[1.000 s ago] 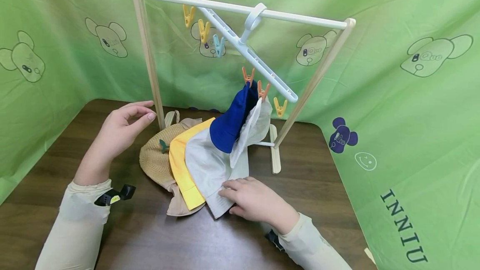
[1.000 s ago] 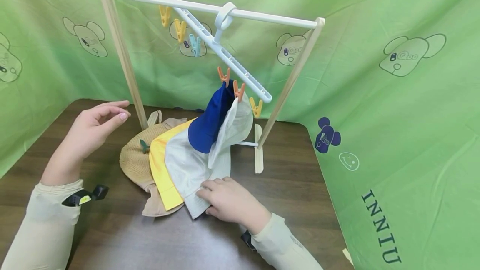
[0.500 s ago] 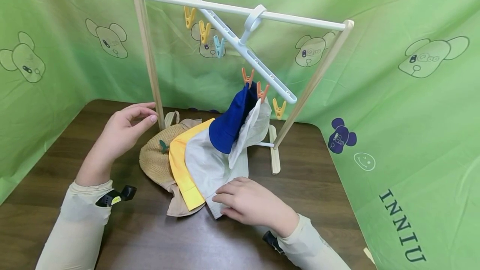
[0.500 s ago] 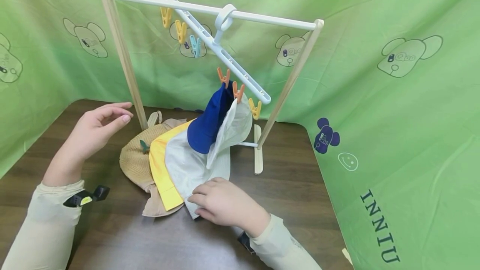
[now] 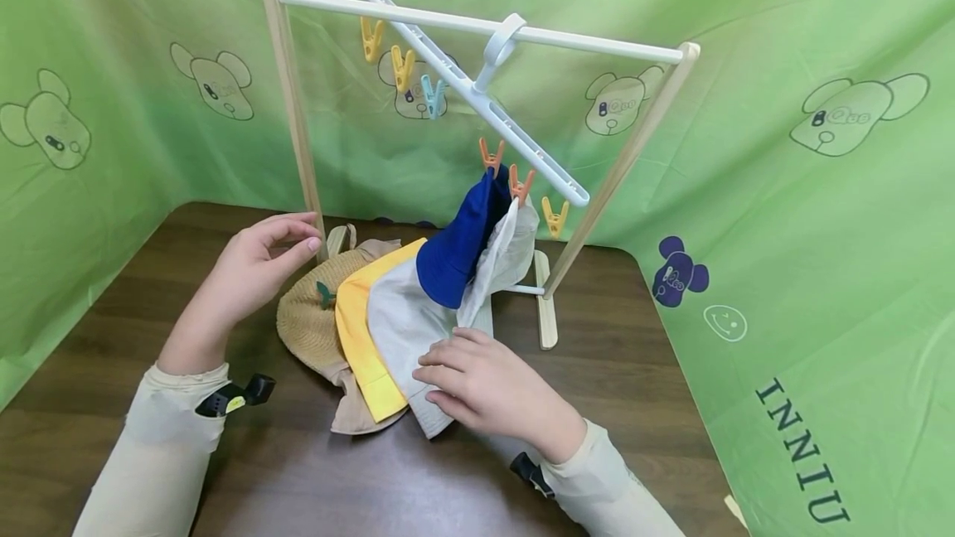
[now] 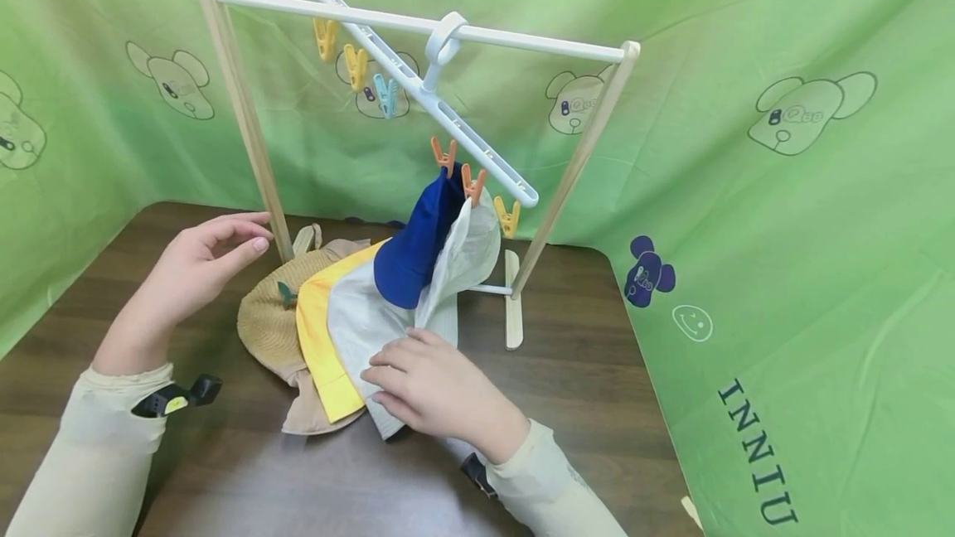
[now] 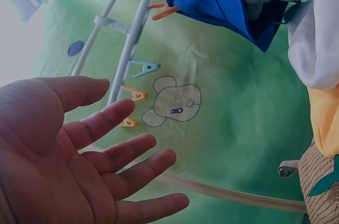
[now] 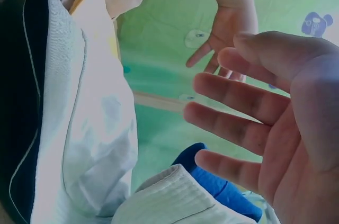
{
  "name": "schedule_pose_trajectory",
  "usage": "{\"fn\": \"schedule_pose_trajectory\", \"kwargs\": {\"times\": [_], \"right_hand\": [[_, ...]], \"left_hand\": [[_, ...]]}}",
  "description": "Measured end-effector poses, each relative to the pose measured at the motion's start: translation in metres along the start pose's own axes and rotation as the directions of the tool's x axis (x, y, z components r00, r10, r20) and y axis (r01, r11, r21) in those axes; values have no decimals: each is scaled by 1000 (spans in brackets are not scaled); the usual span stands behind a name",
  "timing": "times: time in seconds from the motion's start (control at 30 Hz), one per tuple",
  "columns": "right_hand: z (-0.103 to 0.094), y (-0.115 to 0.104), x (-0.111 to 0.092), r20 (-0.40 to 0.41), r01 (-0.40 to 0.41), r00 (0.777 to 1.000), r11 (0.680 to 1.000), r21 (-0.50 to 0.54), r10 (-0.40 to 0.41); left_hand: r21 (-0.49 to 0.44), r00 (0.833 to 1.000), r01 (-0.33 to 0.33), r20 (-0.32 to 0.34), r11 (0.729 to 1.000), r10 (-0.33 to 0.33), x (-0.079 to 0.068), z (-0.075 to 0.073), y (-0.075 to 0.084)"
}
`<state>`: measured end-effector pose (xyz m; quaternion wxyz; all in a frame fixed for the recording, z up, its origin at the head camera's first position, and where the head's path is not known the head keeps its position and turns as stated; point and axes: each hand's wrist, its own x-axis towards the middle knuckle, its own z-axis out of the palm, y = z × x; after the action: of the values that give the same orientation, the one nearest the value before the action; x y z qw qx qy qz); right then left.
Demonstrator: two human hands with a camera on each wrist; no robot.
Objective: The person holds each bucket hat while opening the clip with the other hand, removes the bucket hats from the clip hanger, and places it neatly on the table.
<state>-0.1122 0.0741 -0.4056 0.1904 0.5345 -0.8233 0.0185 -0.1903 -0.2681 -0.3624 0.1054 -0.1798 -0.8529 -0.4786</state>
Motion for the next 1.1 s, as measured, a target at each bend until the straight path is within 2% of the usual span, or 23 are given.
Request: {"fn": "schedule_pose_trajectory", "kwargs": {"times": [0.17, 0.37, 0.53, 0.67, 0.77, 0.87, 1.0, 1.1], "right_hand": [[-1, 1, 0, -52, -31, 998, 999, -34, 30], [-4, 5, -1, -120, -90, 989, 996, -11, 88], [-7, 10, -2, -136, -192, 973, 981, -12, 188], [-9, 12, -4, -130, -306, 944, 952, -17, 302], [-11, 13, -5, -122, -399, 911, 917, -18, 394], [-13, 14, -6, -126, -499, 859, 866, 9, 496], [-13, 18, -8, -159, -628, 757, 773, 94, 634], [-12, 21, -9, -194, -685, 679, 706, 180, 708]], "left_hand": [[-13, 1000, 5, 22, 1000, -5, -1, 5, -1], [-2, 999, 19, 38, 1000, -19, -3, 9, -2], [8, 998, 9, 55, 1000, -10, -1, 12, -1], [5, 997, 13, 70, 1000, -13, -1, 13, 0], [6, 997, 17, 73, 1000, -17, -2, 14, 1], [6, 997, 13, 72, 1000, -13, -2, 15, 1], [13, 997, 0, 75, 1000, -1, -1, 16, 1], [19, 997, -4, 79, 1000, 2, -1, 17, 1]]}}
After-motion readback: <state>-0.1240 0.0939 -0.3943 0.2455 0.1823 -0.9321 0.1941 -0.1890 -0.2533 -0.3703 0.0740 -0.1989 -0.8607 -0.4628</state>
